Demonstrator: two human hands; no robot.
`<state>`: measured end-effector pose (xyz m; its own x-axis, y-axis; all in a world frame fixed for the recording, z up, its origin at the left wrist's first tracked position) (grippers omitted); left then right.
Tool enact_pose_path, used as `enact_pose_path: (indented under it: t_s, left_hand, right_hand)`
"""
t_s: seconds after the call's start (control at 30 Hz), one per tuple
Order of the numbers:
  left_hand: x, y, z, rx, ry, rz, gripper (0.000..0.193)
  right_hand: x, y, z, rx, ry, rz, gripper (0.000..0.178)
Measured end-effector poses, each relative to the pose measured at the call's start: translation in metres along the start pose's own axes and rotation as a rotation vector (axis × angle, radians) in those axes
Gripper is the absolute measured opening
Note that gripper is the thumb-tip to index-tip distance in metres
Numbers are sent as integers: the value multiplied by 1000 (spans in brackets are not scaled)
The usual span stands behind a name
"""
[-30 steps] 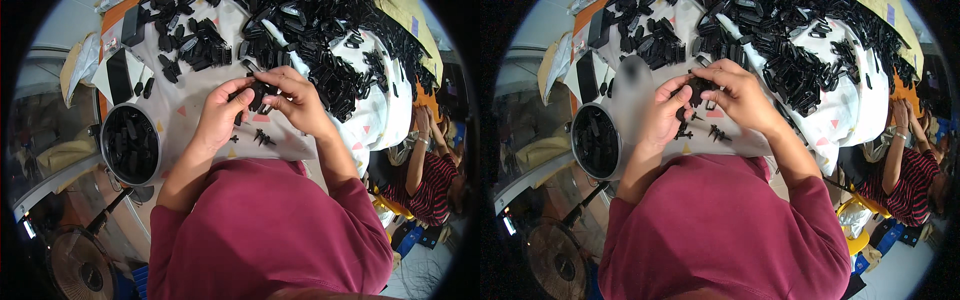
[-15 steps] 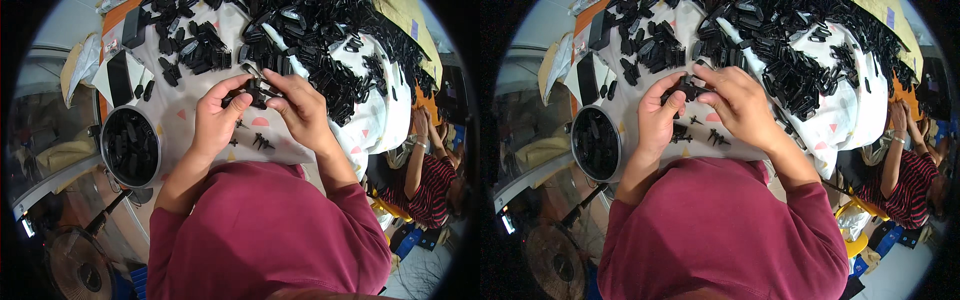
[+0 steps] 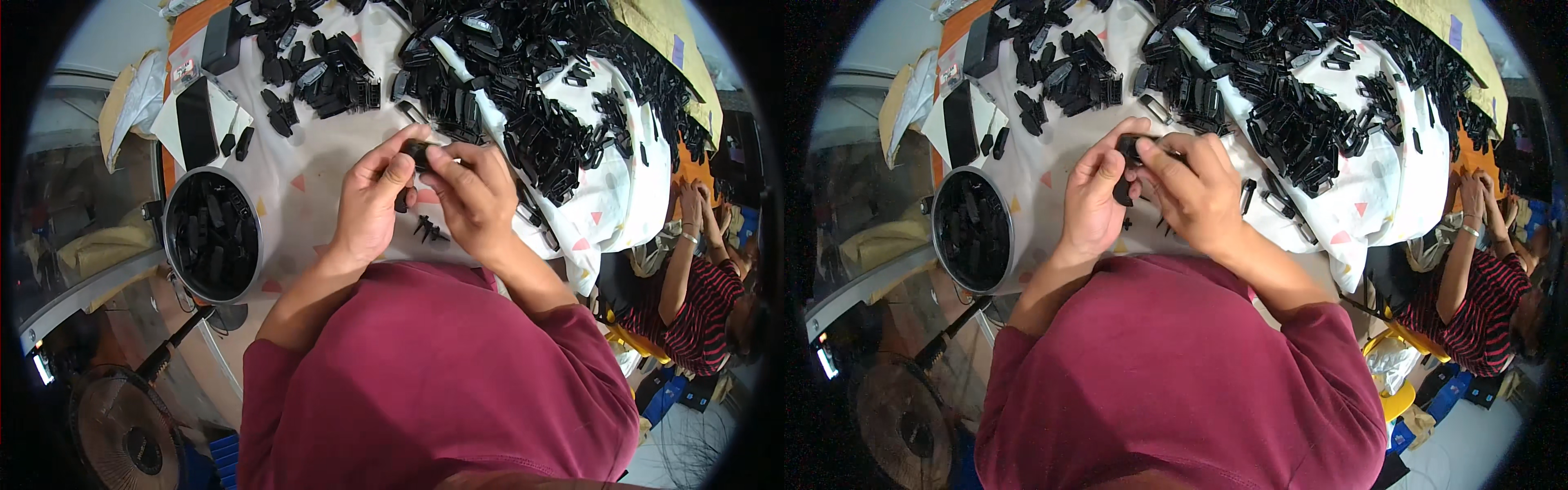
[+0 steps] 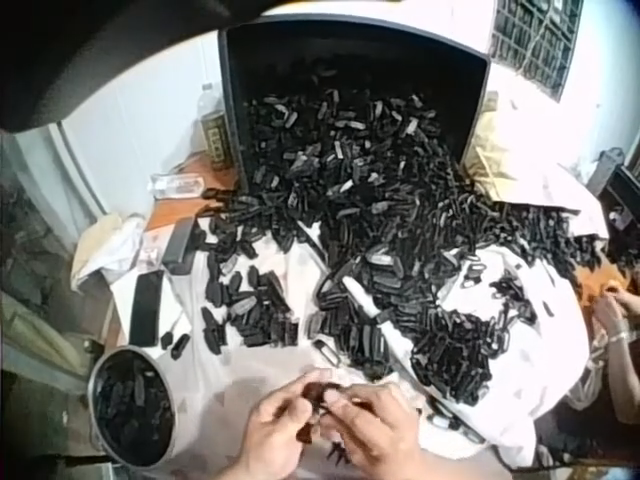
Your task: Assembling small black plastic components by inserting pins into housings.
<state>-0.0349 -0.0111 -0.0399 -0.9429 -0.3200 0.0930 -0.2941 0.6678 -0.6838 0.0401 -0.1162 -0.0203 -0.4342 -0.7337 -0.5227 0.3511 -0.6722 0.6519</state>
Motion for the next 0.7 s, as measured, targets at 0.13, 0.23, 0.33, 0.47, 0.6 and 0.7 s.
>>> enact_pose_path:
  t_s: [0.13, 0.23, 0.33, 0.47, 0.6, 0.7]
  left_hand:
    - [7, 8, 8, -112, 65, -77, 30]
    - [16, 20, 12, -53, 134, -35, 27]
    - [23, 38, 13, -72, 164, -62, 20]
    - [-6, 76, -2, -30, -55, -300, 8]
    - [-50, 65, -10, -908, -235, -266, 8]
    - [-92, 50, -12, -1567, -269, -210, 17]
  right_hand:
    - [15, -11, 1, -578, -527, 89, 38]
    - [33, -23, -6, -853, -743, 224, 37]
    - [33, -24, -6, -715, -681, 370, 36]
    - [20, -36, -24, 164, -286, 365, 45]
    - [16, -48, -36, 369, -300, 435, 30]
    - [18, -36, -33, 317, -316, 317, 22]
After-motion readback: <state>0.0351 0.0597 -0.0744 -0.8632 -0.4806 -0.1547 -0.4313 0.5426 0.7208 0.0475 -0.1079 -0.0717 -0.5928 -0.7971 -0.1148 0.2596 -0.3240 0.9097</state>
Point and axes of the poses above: each hand's wrist, its own x-axis away from the middle knuckle, its own y-axis out of the back of the hand, z = x × y, the point moved 2 cm from there along -x, towards the middle knuckle, and after that the axes turned 8 degrees about z, right-handed, at the moved point
